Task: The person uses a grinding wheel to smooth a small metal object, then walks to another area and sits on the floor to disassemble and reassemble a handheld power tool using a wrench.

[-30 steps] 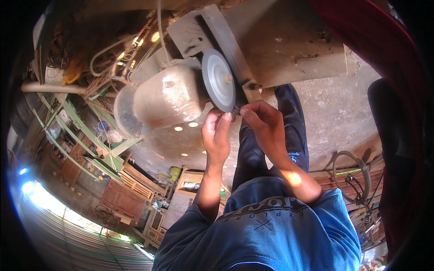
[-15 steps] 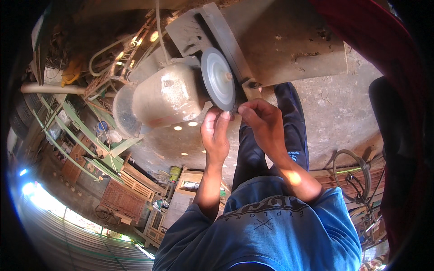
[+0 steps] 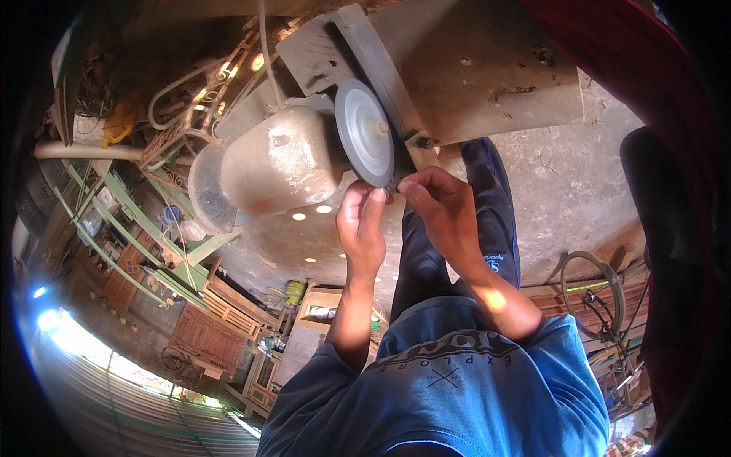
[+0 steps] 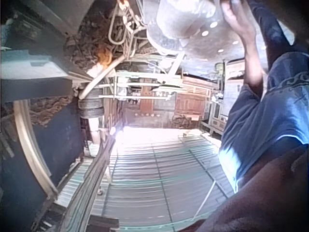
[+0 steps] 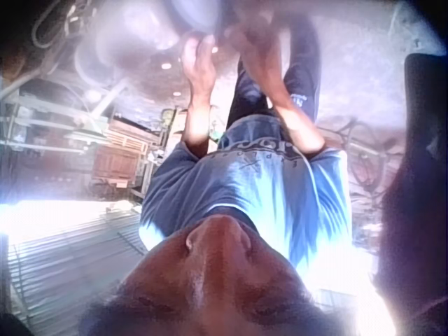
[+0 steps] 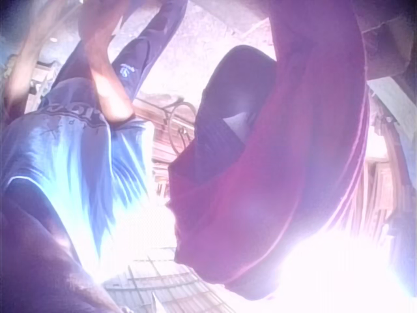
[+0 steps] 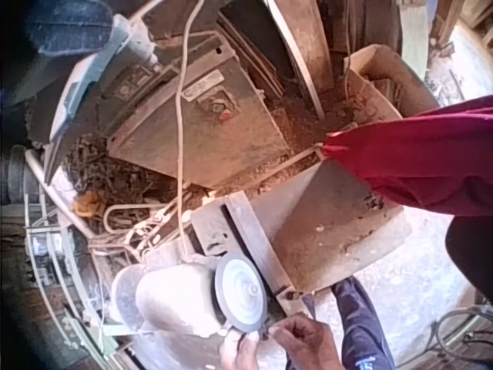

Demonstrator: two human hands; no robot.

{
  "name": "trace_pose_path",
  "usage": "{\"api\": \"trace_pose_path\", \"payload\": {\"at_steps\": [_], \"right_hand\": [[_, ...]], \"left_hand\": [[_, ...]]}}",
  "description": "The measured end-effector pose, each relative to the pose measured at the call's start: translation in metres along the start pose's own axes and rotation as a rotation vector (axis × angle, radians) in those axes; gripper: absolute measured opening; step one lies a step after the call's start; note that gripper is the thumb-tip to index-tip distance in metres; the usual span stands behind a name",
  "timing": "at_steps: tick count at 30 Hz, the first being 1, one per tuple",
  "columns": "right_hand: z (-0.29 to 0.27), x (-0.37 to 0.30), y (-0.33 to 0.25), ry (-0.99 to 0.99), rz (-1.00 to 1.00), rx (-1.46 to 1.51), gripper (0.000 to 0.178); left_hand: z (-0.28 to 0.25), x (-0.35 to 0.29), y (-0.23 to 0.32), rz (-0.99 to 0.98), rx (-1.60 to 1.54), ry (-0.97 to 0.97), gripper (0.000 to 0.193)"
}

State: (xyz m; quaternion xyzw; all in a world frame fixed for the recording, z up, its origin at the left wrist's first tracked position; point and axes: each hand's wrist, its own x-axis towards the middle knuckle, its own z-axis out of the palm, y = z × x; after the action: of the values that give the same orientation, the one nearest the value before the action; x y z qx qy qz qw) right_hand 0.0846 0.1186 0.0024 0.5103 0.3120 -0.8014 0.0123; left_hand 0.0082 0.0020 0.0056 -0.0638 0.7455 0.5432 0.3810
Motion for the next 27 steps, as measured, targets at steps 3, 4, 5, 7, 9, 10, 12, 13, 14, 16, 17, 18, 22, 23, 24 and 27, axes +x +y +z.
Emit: {"api": "trace_pose_path", "payload": {"at_steps": [3, 4, 5, 7, 9, 10, 12, 13, 14, 16, 17, 18, 22, 23, 24, 27], "right_hand": [[0.0005, 0.0003, -0.0013, -0.001, -0.008, 0.001, 0.016], [0.0008, 0.0005, -0.0017, 0.000, -0.012, -0.002, 0.016], [0.0011, 0.0008, -0.0020, -0.001, -0.018, 0.002, 0.016], [0.0015, 0.0014, -0.0028, -0.001, -0.030, 0.008, 0.017], [0.0017, 0.0018, -0.0037, -0.001, -0.017, -0.004, 0.017], [0.0016, 0.0019, -0.0042, 0.001, -0.001, -0.007, 0.017], [0.0013, 0.0021, -0.0049, -0.001, -0.009, -0.022, 0.016], [0.0010, 0.0021, -0.0051, -0.001, -0.009, -0.027, 0.016], [0.0008, 0.0021, -0.0052, 0.000, -0.009, -0.031, 0.016], [0.0004, 0.0019, -0.0050, 0.001, -0.010, -0.040, 0.016], [0.0003, 0.0017, -0.0046, -0.001, -0.004, -0.035, 0.016], [0.0003, 0.0015, -0.0043, -0.002, 0.003, -0.030, 0.016], [0.0016, 0.0006, -0.0032, 0.009, 0.014, -0.009, 0.016], [0.0023, 0.0006, -0.0033, 0.017, -0.011, -0.005, 0.016], [0.0029, 0.0007, -0.0037, 0.029, -0.017, 0.009, 0.015], [0.0039, 0.0019, -0.0052, 0.031, -0.037, 0.004, 0.015]], "left_hand": [[0.0002, 0.0002, 0.0000, 0.007, -0.009, 0.000, 0.021], [0.0002, 0.0005, 0.0000, 0.010, 0.002, 0.003, 0.021], [0.0002, 0.0010, -0.0001, 0.016, 0.004, 0.001, 0.021], [0.0003, 0.0019, -0.0005, 0.021, 0.007, 0.001, 0.021], [0.0003, 0.0025, -0.0009, 0.020, 0.004, 0.001, 0.021], [0.0003, 0.0026, -0.0011, 0.020, 0.010, 0.006, 0.021], [0.0003, 0.0027, -0.0016, 0.022, -0.005, 0.000, 0.021], [0.0003, 0.0026, -0.0019, 0.021, 0.004, 0.006, 0.021], [0.0002, 0.0025, -0.0021, 0.023, 0.003, 0.006, 0.021], [0.0000, 0.0022, -0.0022, 0.020, 0.002, 0.005, 0.021], [0.0000, 0.0019, -0.0022, 0.014, 0.002, 0.006, 0.021], [0.0000, 0.0015, -0.0021, 0.008, -0.005, 0.001, 0.021], [0.0014, -0.0003, -0.0010, 0.017, 0.021, 0.012, 0.021], [0.0021, -0.0007, -0.0009, 0.020, 0.016, 0.018, 0.021], [0.0027, -0.0009, -0.0008, 0.020, 0.004, 0.014, 0.021], [0.0037, 0.0002, -0.0018, 0.011, -0.018, 0.023, 0.021]]}}
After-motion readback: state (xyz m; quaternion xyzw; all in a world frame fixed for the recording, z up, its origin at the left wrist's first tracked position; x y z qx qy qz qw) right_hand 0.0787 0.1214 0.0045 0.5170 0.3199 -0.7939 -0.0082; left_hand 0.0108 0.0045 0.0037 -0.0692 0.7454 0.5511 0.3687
